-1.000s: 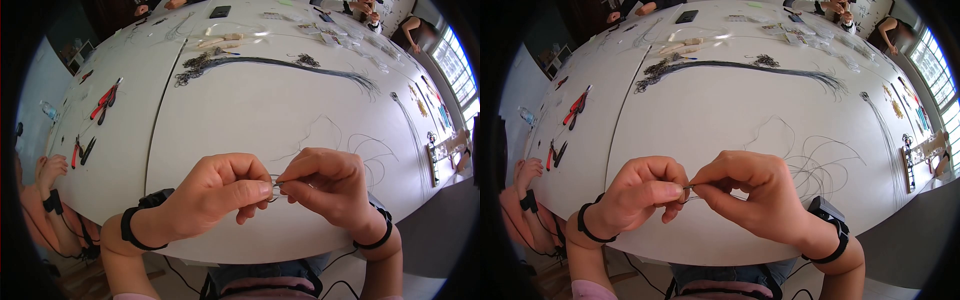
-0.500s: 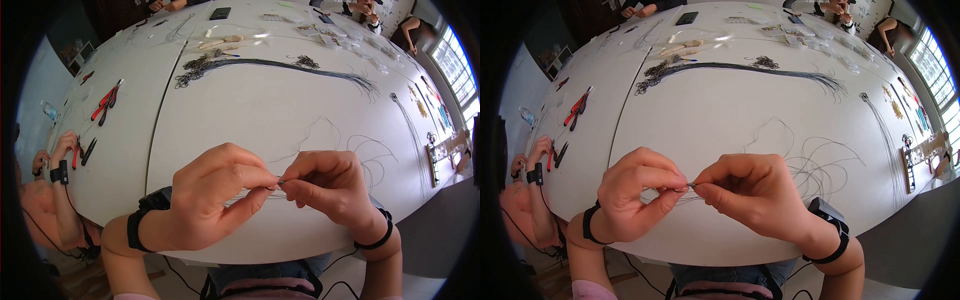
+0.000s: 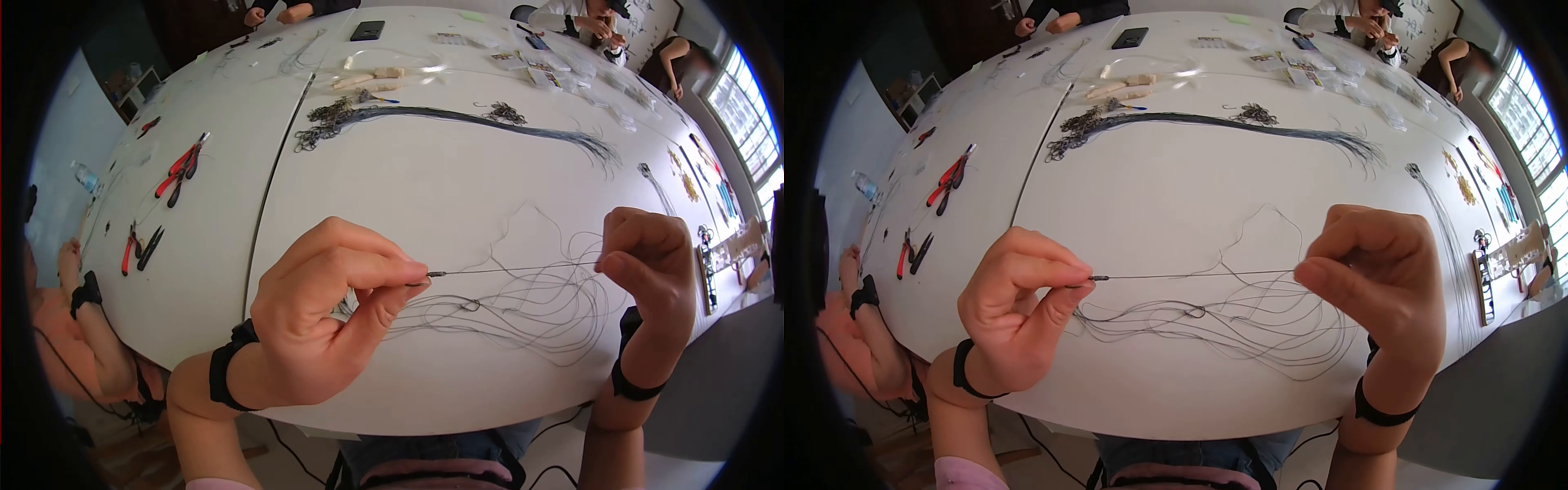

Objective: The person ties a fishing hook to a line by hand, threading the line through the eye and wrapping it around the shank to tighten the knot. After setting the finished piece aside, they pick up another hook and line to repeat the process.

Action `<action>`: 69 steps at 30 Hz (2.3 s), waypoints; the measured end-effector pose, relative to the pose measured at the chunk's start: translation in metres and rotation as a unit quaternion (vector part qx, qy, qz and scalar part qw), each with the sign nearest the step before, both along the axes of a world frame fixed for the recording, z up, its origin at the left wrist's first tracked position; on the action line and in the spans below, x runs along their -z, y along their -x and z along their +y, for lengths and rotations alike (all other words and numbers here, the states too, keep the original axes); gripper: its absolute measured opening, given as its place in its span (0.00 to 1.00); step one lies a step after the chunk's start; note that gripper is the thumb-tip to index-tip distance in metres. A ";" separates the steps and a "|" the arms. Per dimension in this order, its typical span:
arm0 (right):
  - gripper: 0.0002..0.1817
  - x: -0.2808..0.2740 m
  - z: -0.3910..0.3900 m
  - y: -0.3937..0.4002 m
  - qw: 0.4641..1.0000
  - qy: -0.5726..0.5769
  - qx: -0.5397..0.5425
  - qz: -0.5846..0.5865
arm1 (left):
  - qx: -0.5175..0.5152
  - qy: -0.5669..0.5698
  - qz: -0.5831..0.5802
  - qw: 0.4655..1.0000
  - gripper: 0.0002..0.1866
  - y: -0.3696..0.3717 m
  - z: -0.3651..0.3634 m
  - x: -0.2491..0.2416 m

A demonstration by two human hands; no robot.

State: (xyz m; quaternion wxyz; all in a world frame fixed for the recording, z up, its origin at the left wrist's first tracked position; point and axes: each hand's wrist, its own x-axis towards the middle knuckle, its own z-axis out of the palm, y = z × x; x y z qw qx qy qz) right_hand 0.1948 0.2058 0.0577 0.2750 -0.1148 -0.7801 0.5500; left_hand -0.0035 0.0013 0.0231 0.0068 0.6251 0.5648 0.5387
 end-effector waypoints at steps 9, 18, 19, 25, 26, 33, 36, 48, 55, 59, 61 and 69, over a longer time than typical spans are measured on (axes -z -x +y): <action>0.12 -0.018 0.071 -0.059 0.872 0.339 -0.148 0.320 | -0.023 -0.006 -0.053 0.998 0.06 0.002 0.001 0.003; 0.11 0.002 0.124 -0.096 0.740 0.380 -0.058 0.551 | -0.025 -0.006 -0.097 0.995 0.03 0.003 0.001 0.004; 0.11 0.004 0.129 -0.097 0.741 0.379 -0.059 0.551 | -0.020 -0.010 -0.095 0.995 0.03 0.004 0.001 0.003; 0.20 0.022 0.165 -0.115 0.742 0.365 0.075 0.557 | -0.004 0.006 -0.118 0.993 0.04 0.001 -0.005 -0.004; 0.20 0.025 0.172 -0.120 0.743 0.365 0.074 0.557 | -0.004 0.017 -0.124 0.992 0.04 0.001 -0.007 -0.005; 0.20 0.036 0.192 -0.129 0.733 0.425 0.096 0.523 | 0.020 0.037 -0.128 0.991 0.04 -0.001 -0.009 -0.008; 0.20 0.037 0.195 -0.132 0.739 0.426 0.080 0.515 | 0.019 0.038 -0.128 0.991 0.04 -0.001 -0.009 -0.008; 0.20 0.020 0.156 -0.099 0.712 0.374 0.276 0.527 | 0.014 0.027 -0.096 0.995 0.04 -0.002 -0.009 -0.006; 0.20 0.045 0.213 -0.141 0.707 0.298 0.323 0.554 | -0.023 -0.055 -0.160 0.985 0.04 -0.005 -0.002 -0.002; 0.21 0.041 0.202 -0.140 0.729 0.247 0.367 0.522 | 0.013 0.016 -0.119 0.993 0.05 -0.001 -0.010 -0.006; 0.24 0.025 0.161 -0.110 0.746 0.203 0.436 0.461 | 0.012 0.015 -0.110 0.994 0.05 -0.001 -0.009 -0.006; 0.24 0.015 0.050 -0.016 0.930 0.005 0.313 0.194 | -0.001 0.025 -0.082 0.996 0.05 -0.008 -0.002 -0.007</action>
